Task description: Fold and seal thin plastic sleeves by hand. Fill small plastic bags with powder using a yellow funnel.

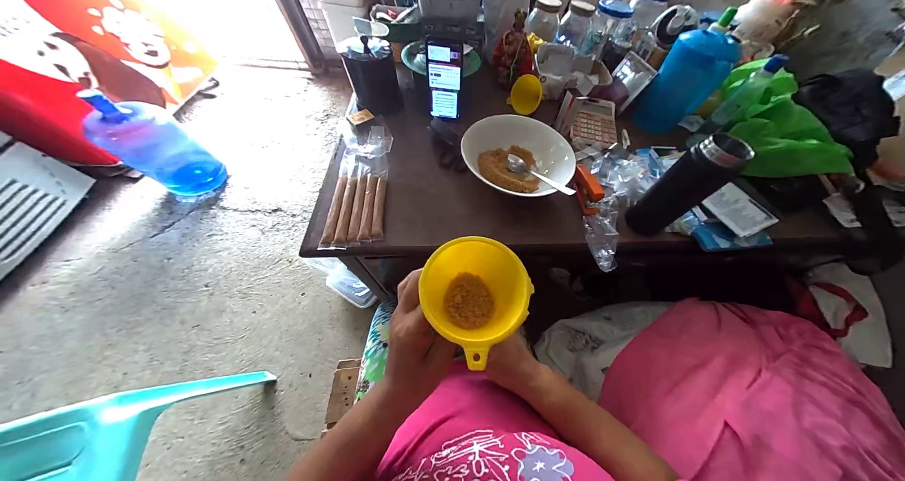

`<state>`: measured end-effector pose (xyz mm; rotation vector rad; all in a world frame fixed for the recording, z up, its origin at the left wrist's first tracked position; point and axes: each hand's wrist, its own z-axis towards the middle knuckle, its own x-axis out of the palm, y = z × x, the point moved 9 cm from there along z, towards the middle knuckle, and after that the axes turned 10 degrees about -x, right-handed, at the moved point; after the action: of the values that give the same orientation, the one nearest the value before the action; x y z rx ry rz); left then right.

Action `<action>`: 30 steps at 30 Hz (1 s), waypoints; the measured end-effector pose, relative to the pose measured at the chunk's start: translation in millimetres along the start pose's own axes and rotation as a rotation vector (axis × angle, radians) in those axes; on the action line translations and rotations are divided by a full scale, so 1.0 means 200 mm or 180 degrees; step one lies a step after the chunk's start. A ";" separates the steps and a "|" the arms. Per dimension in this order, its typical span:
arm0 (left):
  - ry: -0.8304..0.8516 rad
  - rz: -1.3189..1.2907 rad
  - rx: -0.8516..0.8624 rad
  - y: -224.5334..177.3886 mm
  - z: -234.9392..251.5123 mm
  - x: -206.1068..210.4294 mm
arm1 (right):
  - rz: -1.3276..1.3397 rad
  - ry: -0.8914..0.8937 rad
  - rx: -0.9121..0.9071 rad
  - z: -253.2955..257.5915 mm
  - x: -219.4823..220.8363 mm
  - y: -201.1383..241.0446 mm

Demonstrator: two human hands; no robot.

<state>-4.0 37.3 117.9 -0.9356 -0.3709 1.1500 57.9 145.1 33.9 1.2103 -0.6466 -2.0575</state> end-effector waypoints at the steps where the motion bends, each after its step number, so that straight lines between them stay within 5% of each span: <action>1: -0.0034 -0.0027 -0.0047 0.01 -0.01 -0.01 | 0.0034 -0.0040 0.0000 -0.02 0.01 -0.02; 4: -0.0054 0.0031 -0.0002 0.01 -0.02 -0.01 | 0.0195 0.0176 0.0464 -0.07 0.07 -0.12; 7: -0.0117 0.0074 0.0067 0.01 -0.01 -0.02 | 0.0010 0.0044 0.0045 -0.05 0.03 -0.04; 11: -0.0130 -0.0042 -0.0105 0.05 -0.03 -0.04 | 0.0084 0.0132 0.0359 -0.07 0.07 -0.14; 14: -0.0218 -0.0115 -0.0207 0.06 -0.04 -0.06 | -0.0220 -0.0111 -0.0120 -0.05 0.03 -0.05; 17: -0.0145 -0.0033 -0.0173 0.06 -0.04 -0.06 | -0.0117 0.0142 0.0295 -0.07 0.08 -0.15; 20: -0.0239 -0.0140 -0.0274 0.09 -0.04 -0.07 | -0.0394 0.0027 -0.0208 -0.05 0.06 -0.08; 23: -0.0143 -0.0079 -0.0227 0.08 -0.04 -0.06 | -0.0366 0.0310 0.0166 -0.08 0.10 -0.15; 30: -0.0175 -0.0141 -0.0282 0.09 -0.03 -0.06 | -0.0658 0.0036 -0.0478 -0.05 0.07 -0.09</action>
<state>-15.5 25.2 102.2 -0.9700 -0.4882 1.1278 57.6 146.2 8.9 1.2432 -0.3662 -2.2229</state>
